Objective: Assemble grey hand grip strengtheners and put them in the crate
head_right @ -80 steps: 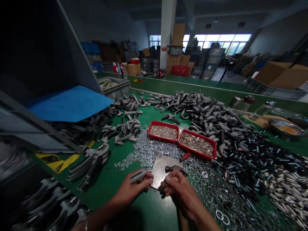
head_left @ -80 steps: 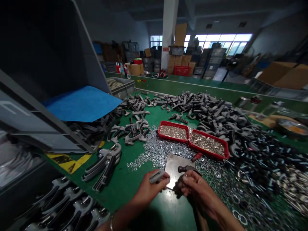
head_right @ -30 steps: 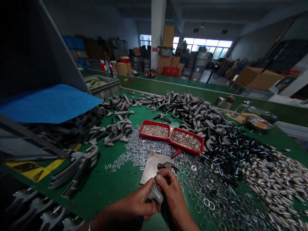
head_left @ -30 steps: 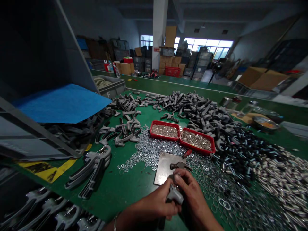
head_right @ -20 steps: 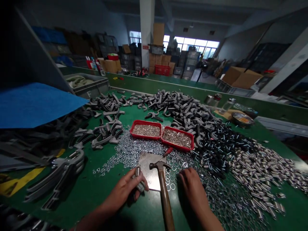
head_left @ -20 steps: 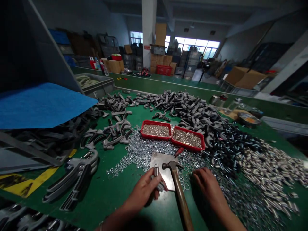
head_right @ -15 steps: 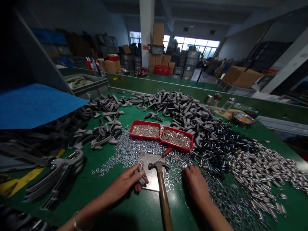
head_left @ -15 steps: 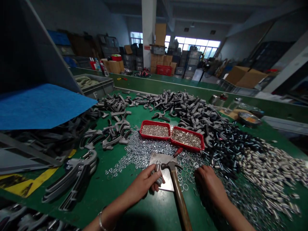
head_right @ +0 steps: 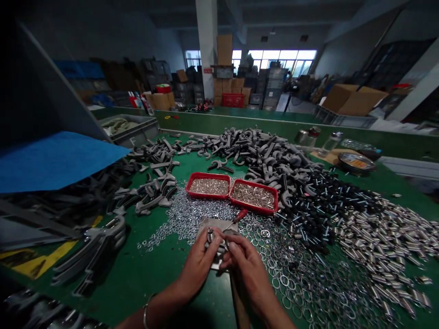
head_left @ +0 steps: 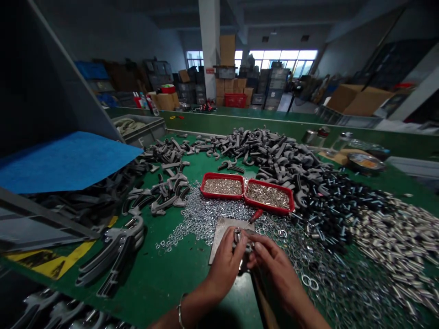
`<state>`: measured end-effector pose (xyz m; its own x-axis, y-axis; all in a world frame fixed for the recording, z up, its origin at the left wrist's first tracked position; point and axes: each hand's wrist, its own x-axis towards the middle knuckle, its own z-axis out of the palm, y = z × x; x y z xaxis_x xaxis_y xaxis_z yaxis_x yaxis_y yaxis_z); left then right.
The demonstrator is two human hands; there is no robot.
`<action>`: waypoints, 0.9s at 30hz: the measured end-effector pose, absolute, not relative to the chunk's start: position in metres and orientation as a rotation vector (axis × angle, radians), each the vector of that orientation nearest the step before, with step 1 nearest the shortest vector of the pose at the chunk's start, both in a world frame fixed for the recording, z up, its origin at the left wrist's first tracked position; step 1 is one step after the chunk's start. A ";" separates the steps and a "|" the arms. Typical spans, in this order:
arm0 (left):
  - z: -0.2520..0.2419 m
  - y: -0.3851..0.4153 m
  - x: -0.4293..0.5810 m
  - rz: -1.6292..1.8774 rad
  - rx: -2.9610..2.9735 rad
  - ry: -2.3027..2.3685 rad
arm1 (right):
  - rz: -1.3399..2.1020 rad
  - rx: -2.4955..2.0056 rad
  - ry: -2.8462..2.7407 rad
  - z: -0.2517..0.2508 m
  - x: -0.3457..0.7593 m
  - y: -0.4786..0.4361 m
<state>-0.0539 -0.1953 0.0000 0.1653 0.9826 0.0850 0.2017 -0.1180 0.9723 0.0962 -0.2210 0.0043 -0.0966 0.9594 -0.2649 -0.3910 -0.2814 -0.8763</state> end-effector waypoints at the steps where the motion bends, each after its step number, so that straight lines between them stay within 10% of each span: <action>1: -0.002 -0.196 -0.054 1.061 1.541 1.215 | 1.678 -0.999 -0.716 0.001 0.087 -0.222; 9: -0.015 -0.207 -0.059 1.065 1.569 1.302 | 1.792 -0.960 -0.692 -0.013 0.085 -0.231; 17: 0.006 -0.213 -0.064 0.962 1.345 1.252 | 0.483 -1.052 -1.848 -0.011 0.089 -0.238; 27: -0.002 -0.188 -0.083 1.042 1.352 1.272 | 0.056 -1.834 -2.042 -0.033 0.235 -0.187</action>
<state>-0.0827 -0.1884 -0.0016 0.0880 0.9956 -0.0316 0.1651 0.0167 0.9861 0.2353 -0.1868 -0.0332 -0.0646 0.9633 0.2605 0.9474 0.1412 -0.2871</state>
